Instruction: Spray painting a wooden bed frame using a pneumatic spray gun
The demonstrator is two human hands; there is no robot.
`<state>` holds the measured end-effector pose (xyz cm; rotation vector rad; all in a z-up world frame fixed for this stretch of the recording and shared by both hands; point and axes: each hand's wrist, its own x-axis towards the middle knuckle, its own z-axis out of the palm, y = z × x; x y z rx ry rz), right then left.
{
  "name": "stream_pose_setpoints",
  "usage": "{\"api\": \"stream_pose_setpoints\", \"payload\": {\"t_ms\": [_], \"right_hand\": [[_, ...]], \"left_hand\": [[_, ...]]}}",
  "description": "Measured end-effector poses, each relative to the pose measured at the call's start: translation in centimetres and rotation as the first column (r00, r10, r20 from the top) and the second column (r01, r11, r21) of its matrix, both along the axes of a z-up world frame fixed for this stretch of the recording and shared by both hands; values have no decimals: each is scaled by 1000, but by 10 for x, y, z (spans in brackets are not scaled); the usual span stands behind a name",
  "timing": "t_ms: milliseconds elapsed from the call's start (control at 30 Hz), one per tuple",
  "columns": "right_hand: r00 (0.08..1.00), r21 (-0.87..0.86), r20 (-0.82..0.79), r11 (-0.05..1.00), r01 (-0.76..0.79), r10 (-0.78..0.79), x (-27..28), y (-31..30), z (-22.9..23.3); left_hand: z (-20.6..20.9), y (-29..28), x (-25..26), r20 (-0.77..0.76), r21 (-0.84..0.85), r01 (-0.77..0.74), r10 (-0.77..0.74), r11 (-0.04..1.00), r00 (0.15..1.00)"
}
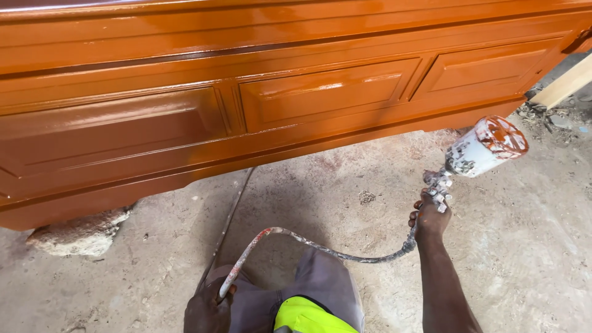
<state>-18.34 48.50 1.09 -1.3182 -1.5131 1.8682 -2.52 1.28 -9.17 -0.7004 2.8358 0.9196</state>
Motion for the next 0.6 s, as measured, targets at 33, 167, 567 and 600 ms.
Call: {"api": "stream_pose_setpoints", "payload": {"t_ms": [33, 167, 567, 600], "right_hand": [[1000, -2, 0, 1000, -1, 1, -1, 1, -4], [998, 32, -34, 998, -44, 45, 2, -2, -23], [783, 14, -104, 788, -616, 613, 6, -81, -45], [766, 10, -107, 771, -636, 634, 3, -87, -46]], "left_hand": [[1, 2, -2, 0, -2, -1, 1, 1000, 1000], [17, 8, 3, -66, 40, 21, -18, 999, 998], [102, -12, 15, 11, 88, -117, 117, 989, 993], [107, -13, 16, 23, 80, -127, 126, 989, 992]]}}
